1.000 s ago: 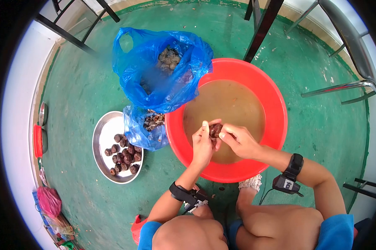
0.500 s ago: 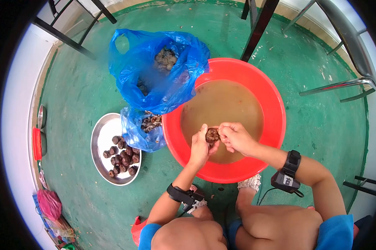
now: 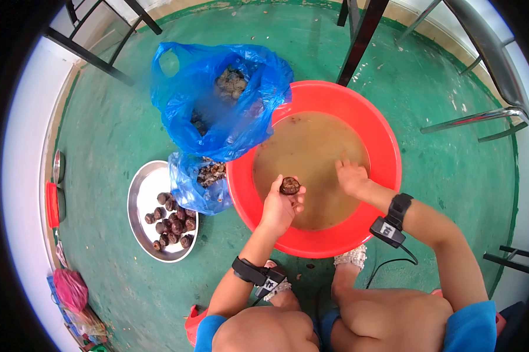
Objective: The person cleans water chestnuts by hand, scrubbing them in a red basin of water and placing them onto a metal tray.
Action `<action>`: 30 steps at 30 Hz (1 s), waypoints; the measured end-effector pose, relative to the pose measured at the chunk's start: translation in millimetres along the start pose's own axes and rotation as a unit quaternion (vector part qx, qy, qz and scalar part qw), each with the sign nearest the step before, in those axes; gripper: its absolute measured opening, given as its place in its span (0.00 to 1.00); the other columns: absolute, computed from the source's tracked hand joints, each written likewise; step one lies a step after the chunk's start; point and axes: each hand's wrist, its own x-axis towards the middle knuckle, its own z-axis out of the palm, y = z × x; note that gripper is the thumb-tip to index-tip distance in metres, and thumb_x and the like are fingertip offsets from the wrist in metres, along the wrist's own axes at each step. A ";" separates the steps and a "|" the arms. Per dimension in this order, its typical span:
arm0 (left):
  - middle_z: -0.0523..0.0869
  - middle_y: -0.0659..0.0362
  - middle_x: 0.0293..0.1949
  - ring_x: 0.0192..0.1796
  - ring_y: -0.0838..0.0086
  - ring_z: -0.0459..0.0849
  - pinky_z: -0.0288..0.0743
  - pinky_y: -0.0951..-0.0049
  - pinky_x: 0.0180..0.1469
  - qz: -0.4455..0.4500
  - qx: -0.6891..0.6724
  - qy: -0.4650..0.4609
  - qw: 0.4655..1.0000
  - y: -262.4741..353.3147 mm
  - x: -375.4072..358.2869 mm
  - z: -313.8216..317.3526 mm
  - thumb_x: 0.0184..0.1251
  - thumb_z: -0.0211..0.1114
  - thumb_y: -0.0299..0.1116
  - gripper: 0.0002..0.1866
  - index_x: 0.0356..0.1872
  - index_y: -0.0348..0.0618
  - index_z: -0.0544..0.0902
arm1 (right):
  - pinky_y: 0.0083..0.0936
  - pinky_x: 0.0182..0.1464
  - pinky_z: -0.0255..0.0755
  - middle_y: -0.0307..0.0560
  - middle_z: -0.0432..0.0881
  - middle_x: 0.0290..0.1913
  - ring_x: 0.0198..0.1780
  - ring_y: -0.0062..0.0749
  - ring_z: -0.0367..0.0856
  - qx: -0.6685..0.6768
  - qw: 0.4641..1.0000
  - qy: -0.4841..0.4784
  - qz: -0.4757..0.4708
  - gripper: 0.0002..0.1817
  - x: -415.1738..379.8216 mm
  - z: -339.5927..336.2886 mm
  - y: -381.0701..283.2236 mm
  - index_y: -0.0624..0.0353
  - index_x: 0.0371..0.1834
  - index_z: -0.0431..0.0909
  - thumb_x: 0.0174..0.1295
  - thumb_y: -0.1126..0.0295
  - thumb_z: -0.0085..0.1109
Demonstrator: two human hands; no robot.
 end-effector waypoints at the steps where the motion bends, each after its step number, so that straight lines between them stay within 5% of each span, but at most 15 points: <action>1: 0.75 0.60 0.26 0.26 0.76 0.71 0.64 0.79 0.27 -0.032 -0.042 -0.008 0.999 0.5 2.0 -2.4 0.64 0.41 0.47 0.16 0.40 0.48 0.70 | 0.28 0.28 0.69 0.49 0.74 0.16 0.23 0.38 0.76 -0.080 0.996 0.027 -0.024 0.10 -3.9 13.7 8.6 0.63 0.15 0.69 0.48 0.70 0.50; 2: 0.75 0.60 0.26 0.26 0.76 0.71 0.64 0.79 0.27 -0.033 -0.042 -0.008 0.999 -0.4 4.9 -6.2 0.64 0.41 0.47 0.16 0.40 0.48 0.70 | 0.28 0.28 0.69 0.49 0.74 0.16 0.23 0.38 0.76 -0.080 0.996 0.027 -0.023 0.10 0.2 4.6 4.5 0.63 0.15 0.69 0.48 0.70 0.50; 3: 0.76 0.59 0.30 0.31 0.75 0.72 0.66 0.78 0.32 -0.038 -0.058 -0.006 0.998 -2.9 8.8 -11.5 0.63 0.43 0.44 0.14 0.39 0.47 0.71 | 0.25 0.27 0.69 0.47 0.73 0.16 0.22 0.35 0.75 0.214 0.937 -0.256 0.104 0.10 8.1 -15.6 -6.0 0.63 0.16 0.69 0.49 0.69 0.50; 4: 0.77 0.58 0.34 0.35 0.73 0.74 0.69 0.77 0.36 -0.044 -0.075 -0.004 0.996 -6.3 13.5 -17.3 0.63 0.45 0.42 0.13 0.39 0.45 0.71 | 0.22 0.27 0.68 0.44 0.73 0.16 0.22 0.32 0.74 0.467 0.704 -0.491 0.212 0.10 13.9 -31.9 -17.5 0.63 0.17 0.69 0.50 0.69 0.51; 8: 0.77 0.56 0.38 0.37 0.71 0.75 0.71 0.73 0.40 -0.047 -0.103 0.039 0.993 -18.2 29.8 -37.4 0.62 0.48 0.40 0.12 0.38 0.43 0.71 | 0.22 0.28 0.68 0.44 0.72 0.19 0.24 0.32 0.73 0.595 0.760 -0.253 0.068 0.10 15.5 -58.0 -58.6 0.63 0.23 0.70 0.51 0.66 0.52; 10: 0.76 0.56 0.40 0.39 0.70 0.75 0.71 0.72 0.41 -0.063 -0.081 0.014 0.995 -17.0 27.8 -32.1 0.62 0.49 0.42 0.14 0.38 0.42 0.71 | 0.29 0.33 0.69 0.49 0.75 0.28 0.31 0.41 0.75 0.257 0.944 0.113 -0.174 0.14 16.3 -83.9 -72.8 0.62 0.32 0.69 0.48 0.64 0.54; 11: 0.76 0.56 0.40 0.39 0.70 0.75 0.71 0.72 0.41 -0.065 -0.080 0.014 0.995 -16.0 24.8 -25.7 0.62 0.49 0.42 0.14 0.38 0.42 0.71 | 0.29 0.33 0.69 0.49 0.75 0.28 0.31 0.41 0.75 0.257 0.944 0.114 -0.172 0.14 15.1 -82.8 -72.5 0.62 0.32 0.69 0.48 0.64 0.54; 13: 0.77 0.55 0.38 0.41 0.69 0.75 0.71 0.71 0.43 -0.039 0.005 -0.046 0.998 -15.0 17.8 -11.9 0.62 0.46 0.48 0.20 0.41 0.42 0.71 | 0.35 0.38 0.68 0.52 0.74 0.35 0.39 0.49 0.73 0.315 0.930 -0.142 -0.128 0.20 12.7 -80.0 -70.7 0.61 0.41 0.66 0.46 0.62 0.55; 18: 0.74 0.53 0.45 0.45 0.62 0.74 0.68 0.66 0.48 -0.129 -0.029 -0.054 0.990 -4.0 10.6 -4.3 0.57 0.35 0.64 0.36 0.57 0.45 0.56 | 0.31 0.31 0.71 0.48 0.74 0.26 0.29 0.42 0.76 0.348 0.933 -0.094 0.004 0.14 19.9 -85.7 -64.5 0.61 0.34 0.68 0.49 0.64 0.53; 21: 0.66 0.50 0.54 0.53 0.59 0.68 0.64 0.61 0.52 -0.093 0.000 0.008 0.996 -5.0 9.3 -0.9 0.55 0.32 0.66 0.40 0.63 0.49 0.45 | 0.32 0.30 0.72 0.51 0.76 0.29 0.29 0.38 0.77 0.711 0.590 -0.332 0.191 0.13 23.7 -96.6 -62.6 0.63 0.29 0.69 0.56 0.63 0.42; 22: 0.66 0.50 0.54 0.53 0.59 0.68 0.64 0.61 0.52 -0.095 0.002 0.006 0.995 -7.3 10.3 0.7 0.55 0.32 0.66 0.40 0.63 0.49 0.45 | 0.32 0.30 0.72 0.51 0.76 0.29 0.29 0.38 0.77 0.711 0.590 -0.329 0.193 0.13 21.7 -99.7 -67.7 0.63 0.29 0.69 0.56 0.63 0.42; 24: 0.67 0.52 0.54 0.54 0.58 0.67 0.60 0.53 0.54 -0.091 -0.068 -0.047 0.992 -12.5 11.7 2.8 0.54 0.32 0.67 0.41 0.63 0.50 0.47 | 0.29 0.29 0.71 0.52 0.75 0.27 0.24 0.37 0.76 0.774 0.366 -0.475 0.202 0.16 16.1 -100.9 -82.3 0.62 0.25 0.70 0.55 0.59 0.43; 26: 0.56 0.47 0.61 0.63 0.56 0.53 0.45 0.47 0.60 -0.090 -0.027 -0.086 0.992 -13.2 11.5 4.7 0.52 0.32 0.70 0.42 0.63 0.51 0.49 | 0.30 0.33 0.69 0.50 0.75 0.26 0.27 0.35 0.75 0.801 0.370 -0.411 0.232 0.16 21.6 -75.4 -73.0 0.61 0.23 0.69 0.54 0.58 0.43; 28: 0.39 0.43 0.64 0.67 0.59 0.34 0.30 0.49 0.62 -0.137 -0.081 -0.038 0.987 -10.5 11.9 5.2 0.49 0.30 0.72 0.45 0.63 0.51 0.47 | 0.30 0.38 0.69 0.46 0.74 0.29 0.34 0.34 0.75 0.778 0.513 -0.225 0.283 0.15 36.8 -53.4 -49.9 0.60 0.26 0.70 0.56 0.59 0.41; 30: 0.28 0.43 0.63 0.66 0.63 0.22 0.19 0.49 0.61 -0.148 -0.132 -0.025 0.980 -8.9 12.4 6.4 0.48 0.30 0.73 0.46 0.63 0.51 0.49 | 0.29 0.38 0.68 0.46 0.74 0.29 0.35 0.32 0.75 0.712 0.570 -0.173 0.372 0.16 46.1 -54.8 -33.7 0.60 0.25 0.69 0.55 0.56 0.43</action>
